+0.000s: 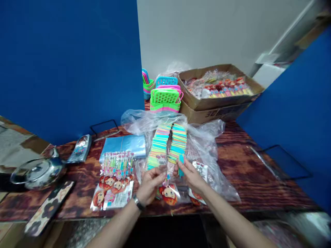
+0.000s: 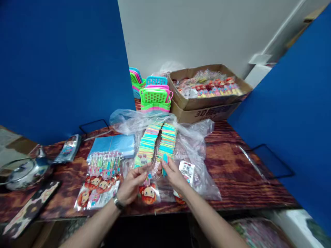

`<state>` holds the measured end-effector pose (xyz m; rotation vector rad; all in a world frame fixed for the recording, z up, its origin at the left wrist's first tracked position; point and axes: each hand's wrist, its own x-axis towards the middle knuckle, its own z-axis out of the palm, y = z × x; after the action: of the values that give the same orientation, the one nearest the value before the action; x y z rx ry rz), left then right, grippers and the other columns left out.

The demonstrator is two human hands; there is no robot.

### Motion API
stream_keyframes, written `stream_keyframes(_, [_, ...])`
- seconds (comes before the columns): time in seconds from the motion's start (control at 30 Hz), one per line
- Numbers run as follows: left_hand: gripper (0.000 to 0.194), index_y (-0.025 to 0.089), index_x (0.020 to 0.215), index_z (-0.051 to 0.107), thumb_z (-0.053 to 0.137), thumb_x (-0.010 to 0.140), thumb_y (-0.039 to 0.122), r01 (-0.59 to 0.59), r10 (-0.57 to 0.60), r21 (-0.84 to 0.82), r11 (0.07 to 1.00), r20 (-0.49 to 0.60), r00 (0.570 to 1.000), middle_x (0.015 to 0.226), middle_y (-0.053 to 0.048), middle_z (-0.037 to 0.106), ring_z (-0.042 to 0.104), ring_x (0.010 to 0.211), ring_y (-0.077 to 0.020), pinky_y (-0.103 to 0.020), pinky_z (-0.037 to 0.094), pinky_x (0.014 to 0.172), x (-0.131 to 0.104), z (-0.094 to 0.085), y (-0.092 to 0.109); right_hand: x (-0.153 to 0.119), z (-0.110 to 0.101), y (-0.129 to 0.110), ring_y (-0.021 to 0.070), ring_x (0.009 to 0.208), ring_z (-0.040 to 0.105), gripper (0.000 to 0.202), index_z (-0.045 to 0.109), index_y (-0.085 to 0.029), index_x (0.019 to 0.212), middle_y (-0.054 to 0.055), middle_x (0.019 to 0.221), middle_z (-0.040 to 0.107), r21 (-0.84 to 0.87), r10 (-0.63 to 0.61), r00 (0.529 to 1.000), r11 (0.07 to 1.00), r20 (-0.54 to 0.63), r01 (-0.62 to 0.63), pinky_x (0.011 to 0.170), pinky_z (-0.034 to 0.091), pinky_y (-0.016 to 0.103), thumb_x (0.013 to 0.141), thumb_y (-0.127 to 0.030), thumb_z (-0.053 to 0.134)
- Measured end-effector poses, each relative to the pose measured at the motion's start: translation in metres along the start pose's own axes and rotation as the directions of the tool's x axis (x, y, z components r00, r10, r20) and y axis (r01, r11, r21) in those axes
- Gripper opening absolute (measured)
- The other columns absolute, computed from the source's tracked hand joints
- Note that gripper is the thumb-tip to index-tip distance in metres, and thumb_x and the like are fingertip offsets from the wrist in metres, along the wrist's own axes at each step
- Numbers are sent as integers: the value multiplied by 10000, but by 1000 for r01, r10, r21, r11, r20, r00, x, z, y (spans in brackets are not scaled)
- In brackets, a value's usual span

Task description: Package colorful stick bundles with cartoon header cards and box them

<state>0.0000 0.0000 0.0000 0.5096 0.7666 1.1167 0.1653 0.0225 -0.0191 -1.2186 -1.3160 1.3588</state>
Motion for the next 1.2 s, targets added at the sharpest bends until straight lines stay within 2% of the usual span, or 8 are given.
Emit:
stream_keyframes(0.17, [232,123,643,604,807,568,207,140,-139,-132,981,16,990,564,29,592,492,504,-57,-178,362,536,-16,1,-34,-12,16,0,181,854,561,288,516,-225,949,42,868,602,-280,-219,963,945,-155,170,813,443,321,886,-472,381])
stream_keyframes(0.43, [232,111,633,603,809,554,180,154,-138,-164,974,102,985,644,2,624,545,564,-72,-181,405,569,-19,6,-18,-24,13,5,185,784,584,203,487,-212,937,48,814,611,-445,-338,941,842,7,305,713,480,318,924,-339,329])
stream_keyframes(0.6, [267,106,607,574,808,554,222,150,-132,-127,980,143,981,604,12,580,501,517,-57,-172,379,524,-22,4,-17,-26,13,2,176,746,601,188,460,-228,1006,41,828,613,-461,-465,877,756,122,465,711,494,323,933,-286,297])
stream_keyframes(0.73, [301,118,607,548,806,554,263,113,-107,-34,993,157,982,551,40,518,451,483,-48,-172,359,505,-23,-2,-17,-27,13,-4,185,878,603,178,477,-237,966,44,890,620,-425,-515,842,734,161,530,873,450,368,932,-296,313])
stream_keyframes(0.83, [278,126,633,540,767,616,286,29,-50,154,988,136,989,584,34,529,461,517,-59,-183,376,536,-22,-10,-14,-25,11,-15,181,870,604,198,508,-230,921,37,882,636,-332,-443,893,833,78,442,884,440,368,927,-334,340])
stream_keyframes(0.9, [235,131,648,545,721,674,285,-75,37,371,926,109,993,637,12,565,502,583,-86,-201,401,583,-22,-13,-13,-21,10,-27,181,876,602,243,523,-223,914,43,906,646,-218,-349,934,920,-79,326,854,452,360,926,-379,338])
stream_keyframes(1.0, [174,139,660,564,650,738,270,-191,174,682,706,95,980,662,-7,597,535,630,-116,-217,416,609,-21,-14,-13,-17,15,-46,188,929,594,288,535,-227,951,46,950,655,-35,-278,921,960,-271,279,881,433,384,925,-423,326])
stream_keyframes(1.2, [128,149,694,601,610,759,259,-228,276,856,464,105,955,678,-14,635,565,612,-130,-212,417,570,-20,-6,-16,-21,34,-64,199,1058,543,278,577,-227,910,39,982,650,6,-311,895,944,-321,330,969,351,420,926,-388,351])
